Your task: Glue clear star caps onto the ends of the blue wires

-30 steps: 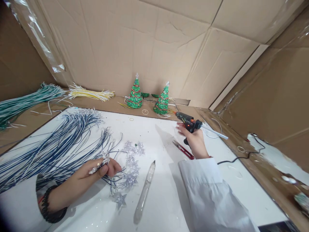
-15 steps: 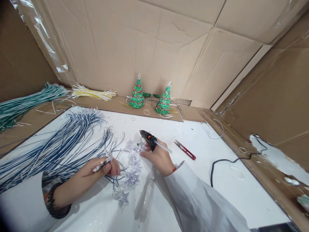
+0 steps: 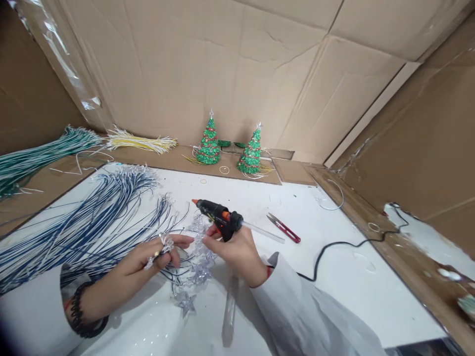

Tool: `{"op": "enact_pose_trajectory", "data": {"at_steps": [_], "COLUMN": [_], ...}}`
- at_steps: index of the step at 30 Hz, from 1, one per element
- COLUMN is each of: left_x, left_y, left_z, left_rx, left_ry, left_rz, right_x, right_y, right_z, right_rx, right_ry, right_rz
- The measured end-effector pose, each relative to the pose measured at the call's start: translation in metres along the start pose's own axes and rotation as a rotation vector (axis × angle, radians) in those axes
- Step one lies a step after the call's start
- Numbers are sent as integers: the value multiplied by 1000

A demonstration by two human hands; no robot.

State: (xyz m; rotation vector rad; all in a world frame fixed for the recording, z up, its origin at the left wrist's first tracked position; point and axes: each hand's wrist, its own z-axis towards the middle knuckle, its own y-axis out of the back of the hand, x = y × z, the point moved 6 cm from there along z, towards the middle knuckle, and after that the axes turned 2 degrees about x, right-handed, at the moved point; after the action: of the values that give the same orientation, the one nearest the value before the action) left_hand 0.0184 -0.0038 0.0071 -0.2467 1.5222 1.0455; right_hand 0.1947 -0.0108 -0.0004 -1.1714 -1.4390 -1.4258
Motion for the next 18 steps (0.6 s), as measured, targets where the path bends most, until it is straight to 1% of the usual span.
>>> {"op": "enact_pose_trajectory", "data": {"at_steps": [3, 7, 11, 13, 15, 18], "left_x": [-3, -6, -5, -3, -3, -5], "left_y": [-1, -1, 0, 2, 4, 7], "left_z": [1, 2, 2, 1, 0, -1], "left_rx": [15, 0, -27, -49, -71, -96], "left_ry": [-50, -108, -107, -94, -97, -96], "left_rz": [28, 40, 53, 54, 55, 49], "right_x": [-1, -7, -10, -9, -5, 3], "right_y": [-16, -32, -42, -44, -40, -25], "right_z": [-9, -15, -19, -21, -22, -20], "right_rx": [-4, -42, -8, 3, -15, -58], "right_ry": [-23, -73, -106, -106, -88, -13], "right_rz": [37, 60, 136, 158, 167, 207]}}
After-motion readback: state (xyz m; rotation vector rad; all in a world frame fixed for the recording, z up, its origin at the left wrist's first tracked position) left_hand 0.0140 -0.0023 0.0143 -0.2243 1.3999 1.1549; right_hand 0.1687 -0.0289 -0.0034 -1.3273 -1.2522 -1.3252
